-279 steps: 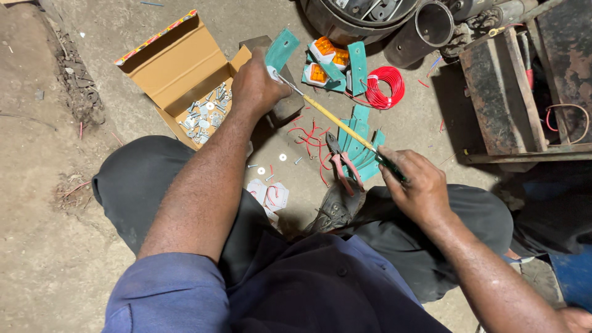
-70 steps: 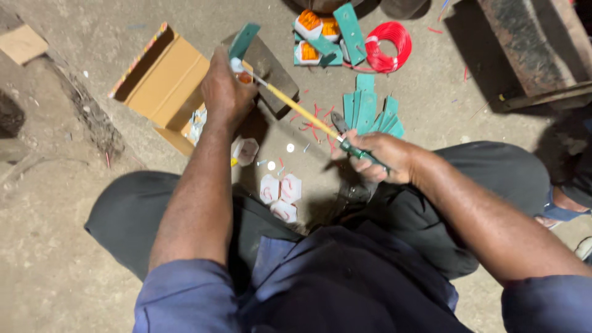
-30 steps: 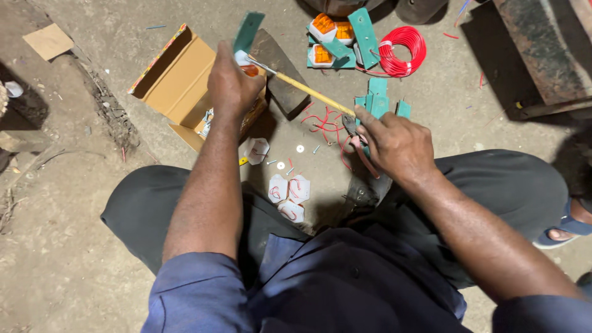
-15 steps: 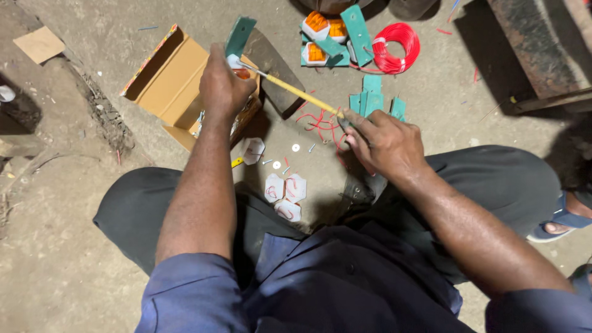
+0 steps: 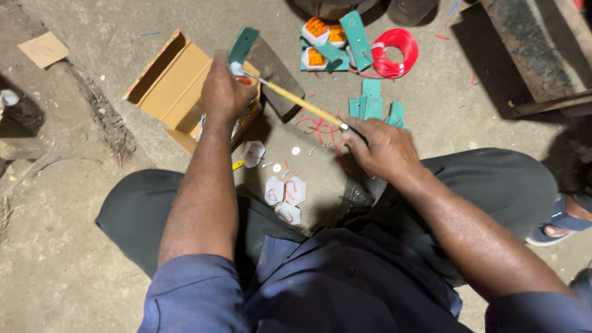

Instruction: The person sits on the floor and assembles small electrical components, attaching orange indicator lights to teal metal brackets using a screwdriver and pliers. They handle red wires, screws, and washers, tightening connections and placing finished units aside.

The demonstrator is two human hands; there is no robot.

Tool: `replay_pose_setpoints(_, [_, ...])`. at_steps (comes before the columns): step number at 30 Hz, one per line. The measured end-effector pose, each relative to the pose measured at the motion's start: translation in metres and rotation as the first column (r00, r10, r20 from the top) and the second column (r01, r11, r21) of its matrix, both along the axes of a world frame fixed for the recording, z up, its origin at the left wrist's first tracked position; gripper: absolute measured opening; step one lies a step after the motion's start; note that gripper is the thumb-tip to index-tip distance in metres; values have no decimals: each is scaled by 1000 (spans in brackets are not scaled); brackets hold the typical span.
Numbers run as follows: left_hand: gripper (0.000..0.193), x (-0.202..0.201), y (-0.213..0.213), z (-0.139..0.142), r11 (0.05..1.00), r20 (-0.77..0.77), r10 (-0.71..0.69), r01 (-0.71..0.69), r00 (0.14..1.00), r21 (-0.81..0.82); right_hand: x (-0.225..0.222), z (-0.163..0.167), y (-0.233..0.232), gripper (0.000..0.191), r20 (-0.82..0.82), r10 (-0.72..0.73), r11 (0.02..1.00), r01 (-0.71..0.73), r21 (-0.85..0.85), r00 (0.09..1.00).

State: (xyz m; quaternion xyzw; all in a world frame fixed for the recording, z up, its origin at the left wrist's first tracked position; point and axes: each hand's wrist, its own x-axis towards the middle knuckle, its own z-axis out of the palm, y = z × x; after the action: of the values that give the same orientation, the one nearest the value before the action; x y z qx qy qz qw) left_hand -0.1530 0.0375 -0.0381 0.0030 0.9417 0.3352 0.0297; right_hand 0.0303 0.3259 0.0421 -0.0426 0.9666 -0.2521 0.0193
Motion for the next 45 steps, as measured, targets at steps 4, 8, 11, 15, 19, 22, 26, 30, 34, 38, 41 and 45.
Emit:
replay_pose_setpoints(4, [56,2,1,-1,1000,-73,-19,20,997,2,4,-6,-4,36,-246,184,982,-170,81,952])
replay_pose_setpoints(8, [59,0,5,-1,1000,-113,-29,28,993,-7,-6,-8,2,34,648,-19,778,418,-469,761])
replay_pose_setpoints(11, [62,-1,7,0,997,-127,-1,11,992,78,-10,-3,5,30,652,71,739,399,-542,755])
replay_pose_setpoints(15, [71,2,3,2,977,-178,121,-85,977,196,-10,8,7,28,379,98,912,70,-404,920])
replay_pose_setpoints(19, [62,-1,-1,8,700,44,344,-288,938,654,-8,10,7,26,526,-170,862,384,-330,833])
replay_pose_setpoints(22, [43,-1,11,13,210,312,214,-355,926,911,-11,4,-2,34,623,-183,733,528,-429,761])
replay_pose_setpoints(26, [31,22,58,10,-146,316,16,-311,948,939,-22,-5,-17,32,582,-148,456,577,-677,799])
replay_pose_setpoints(30, [29,58,97,13,-228,312,-57,-317,948,921,-33,-16,-30,50,583,-67,228,581,-781,810])
replay_pose_setpoints(34, [47,89,117,29,-184,312,-189,-345,931,920,-32,-20,-31,48,553,-77,174,557,-812,829])
replay_pose_setpoints(38, [66,92,112,46,-97,125,-392,-175,911,980,-31,-14,-21,37,510,-116,56,518,-854,852])
replay_pose_setpoints(41, [82,85,104,45,-16,75,-550,-101,832,995,-29,-6,-9,29,453,-140,-23,455,-890,880])
replay_pose_setpoints(45, [76,74,95,32,202,108,-597,18,795,979,-27,0,1,29,435,-165,-130,418,-899,885])
